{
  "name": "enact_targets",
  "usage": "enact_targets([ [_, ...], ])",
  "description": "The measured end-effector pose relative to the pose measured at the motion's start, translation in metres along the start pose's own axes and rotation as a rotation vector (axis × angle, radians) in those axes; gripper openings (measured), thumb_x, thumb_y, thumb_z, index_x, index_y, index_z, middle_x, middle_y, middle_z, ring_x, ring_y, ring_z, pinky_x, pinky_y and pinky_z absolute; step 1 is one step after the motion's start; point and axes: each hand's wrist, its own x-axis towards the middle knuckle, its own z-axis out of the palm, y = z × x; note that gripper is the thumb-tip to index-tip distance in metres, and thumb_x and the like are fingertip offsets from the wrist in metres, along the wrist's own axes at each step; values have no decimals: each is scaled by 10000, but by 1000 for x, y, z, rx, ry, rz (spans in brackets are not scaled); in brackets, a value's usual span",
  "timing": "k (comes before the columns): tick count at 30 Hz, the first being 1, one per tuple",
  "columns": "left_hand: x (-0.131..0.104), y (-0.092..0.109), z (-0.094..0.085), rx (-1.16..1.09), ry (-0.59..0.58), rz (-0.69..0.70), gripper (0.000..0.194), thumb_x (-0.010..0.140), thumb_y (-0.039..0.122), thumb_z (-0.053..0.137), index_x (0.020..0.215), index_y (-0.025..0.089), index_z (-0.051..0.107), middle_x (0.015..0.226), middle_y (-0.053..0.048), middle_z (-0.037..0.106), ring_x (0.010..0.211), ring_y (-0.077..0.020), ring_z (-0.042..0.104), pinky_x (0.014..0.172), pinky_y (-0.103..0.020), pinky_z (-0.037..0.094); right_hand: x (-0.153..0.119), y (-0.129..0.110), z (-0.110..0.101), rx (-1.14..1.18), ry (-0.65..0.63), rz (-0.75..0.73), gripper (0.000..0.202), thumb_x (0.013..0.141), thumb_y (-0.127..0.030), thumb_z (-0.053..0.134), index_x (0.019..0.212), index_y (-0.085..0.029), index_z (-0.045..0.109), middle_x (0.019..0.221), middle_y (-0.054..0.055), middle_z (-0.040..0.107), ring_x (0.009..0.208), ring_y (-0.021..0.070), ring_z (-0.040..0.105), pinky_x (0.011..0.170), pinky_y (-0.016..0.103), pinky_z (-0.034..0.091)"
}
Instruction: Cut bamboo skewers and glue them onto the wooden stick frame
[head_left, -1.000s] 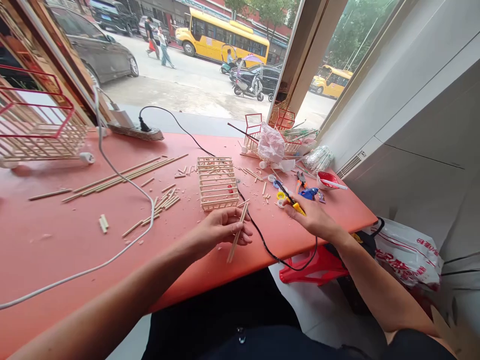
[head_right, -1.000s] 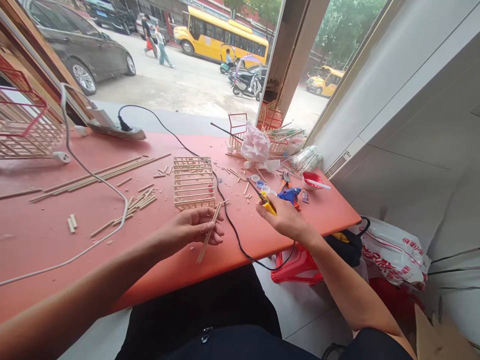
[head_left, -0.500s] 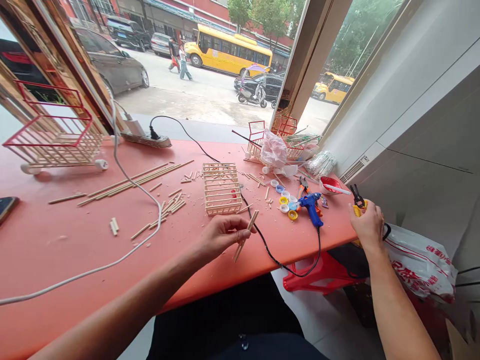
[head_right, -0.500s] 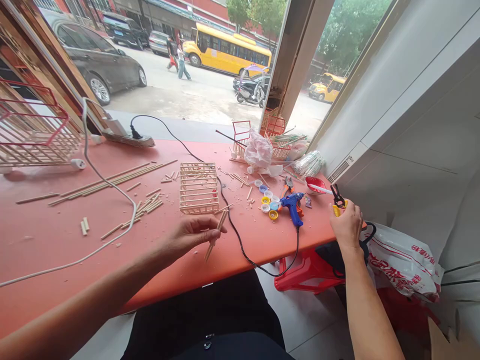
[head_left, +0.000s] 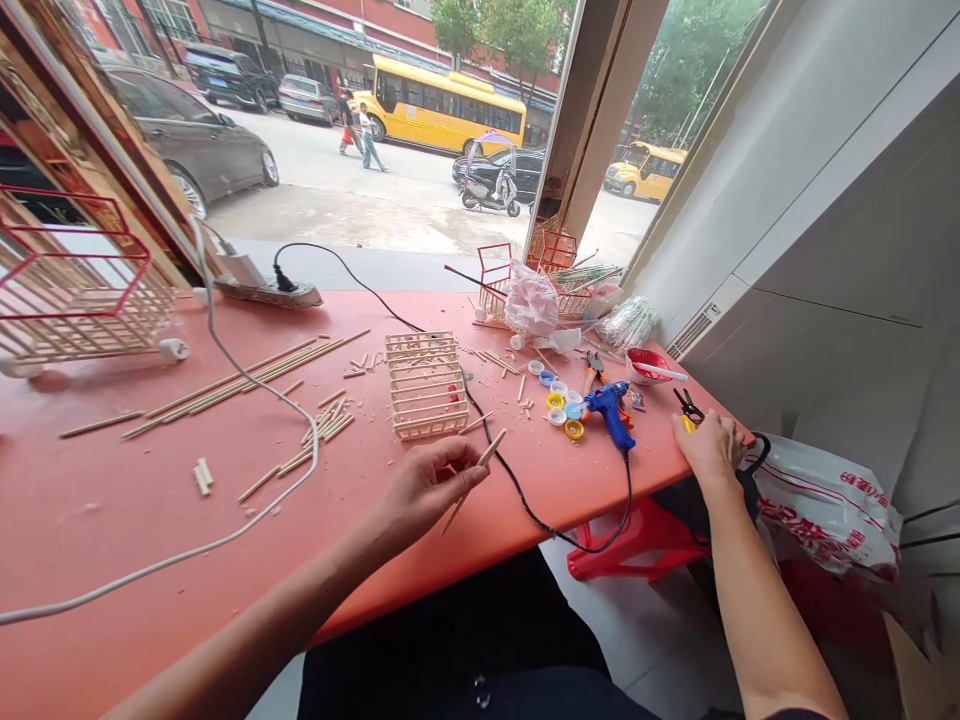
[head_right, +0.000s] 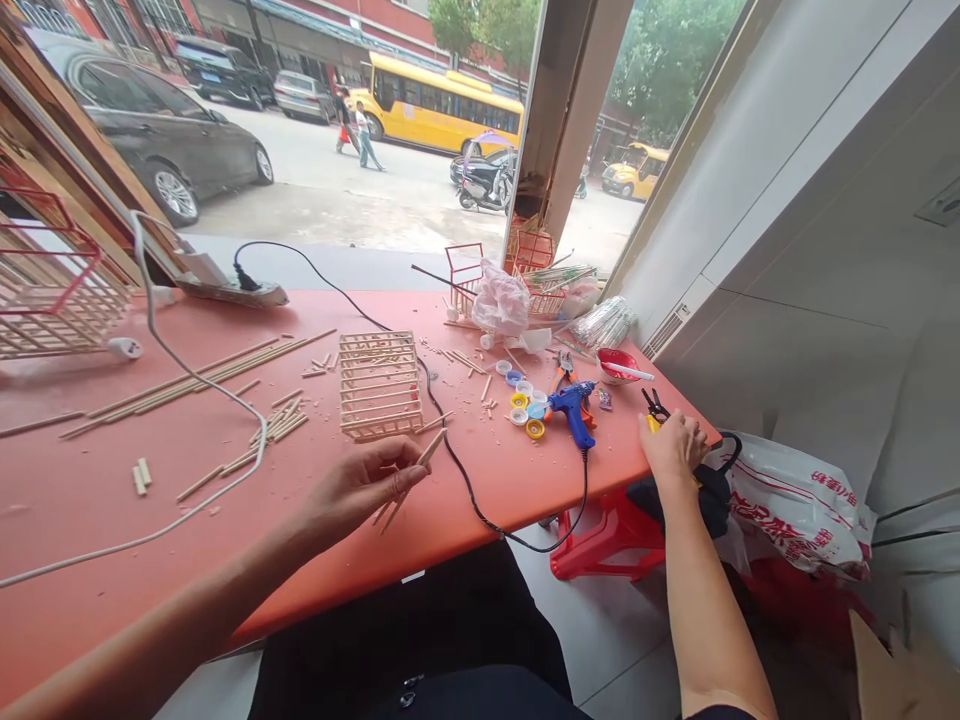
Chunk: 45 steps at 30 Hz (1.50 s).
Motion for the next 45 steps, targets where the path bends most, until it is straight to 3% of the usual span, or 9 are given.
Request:
enact_targets([
  [8, -4, 10, -4, 172, 44, 28, 309, 850, 445, 614, 679, 190, 572, 653, 3, 547, 625, -138, 489, 583, -247, 394, -6, 1, -1, 44, 24, -60, 643, 925, -488, 533, 1379, -32, 554, 1385, 314, 558, 1268, 435, 523, 1017, 553, 408],
  [10, -9, 17, -17, 229, 66, 40, 301, 853, 453, 610, 699, 194, 603, 671, -7, 590, 655, -153, 523, 607, -255, 411, -10, 1, -5, 123, 123, -142, 597, 917, -453, 528, 1368, -64, 571, 1410, 280, 556, 1291, 410, 507, 1043, 531, 395],
  [13, -19, 23, -48, 282, 240, 11, 324, 849, 499, 628, 715, 205, 626, 639, 8, 568, 629, -151, 505, 592, -253, 404, -19, -6, -16, 280, 239, -324, 473, 924, -442, 516, 1246, -119, 640, 1285, 227, 642, 1217, 361, 562, 1037, 476, 418],
  [16, -24, 15, -79, 342, 450, -71, 329, 792, 539, 666, 755, 212, 663, 659, 10, 586, 602, -149, 492, 545, -248, 370, -31, -25, -29, 381, 194, -520, 419, 949, -499, 522, 1152, -157, 656, 1125, 175, 696, 1023, 301, 634, 963, 415, 464],
  [19, -24, -3, -99, 409, 539, -197, 339, 750, 547, 641, 762, 210, 669, 609, 12, 568, 575, -161, 492, 541, -257, 363, -44, -51, -39, 349, 100, -585, 419, 958, -547, 528, 1110, -180, 661, 1080, 147, 708, 974, 287, 653, 885, 399, 466],
  [25, -18, -32, -107, 776, 477, -228, 251, 800, 435, 541, 661, 226, 557, 633, -33, 641, 659, -225, 597, 637, -295, 384, -58, -86, -42, 86, -29, -517, 333, 962, -485, 583, 1123, -198, 637, 1086, 123, 731, 1045, 328, 666, 840, 418, 420],
  [33, -18, -35, -103, 1144, 342, -319, 213, 978, 321, 399, 874, 236, 563, 827, -123, 742, 783, -311, 688, 586, -319, 314, -63, -100, -40, -58, -116, -514, 372, 941, -474, 607, 1107, -141, 591, 1107, 212, 716, 1023, 362, 682, 817, 426, 465],
  [42, 6, -7, -127, 884, 556, -191, 148, 947, 283, 464, 910, 224, 595, 716, -41, 682, 679, -227, 616, 630, -300, 360, -68, -94, -24, 52, -48, -482, 426, 891, -290, 558, 1248, -57, 570, 1201, 262, 640, 1161, 383, 610, 1002, 456, 474],
  [45, 25, -9, -134, 444, 693, -105, 112, 871, 297, 547, 860, 200, 601, 663, -8, 638, 575, -163, 536, 583, -271, 372, -66, -86, -22, 137, -17, -480, 430, 842, -237, 539, 1239, -74, 581, 1193, 253, 652, 1170, 380, 600, 1042, 474, 463],
])
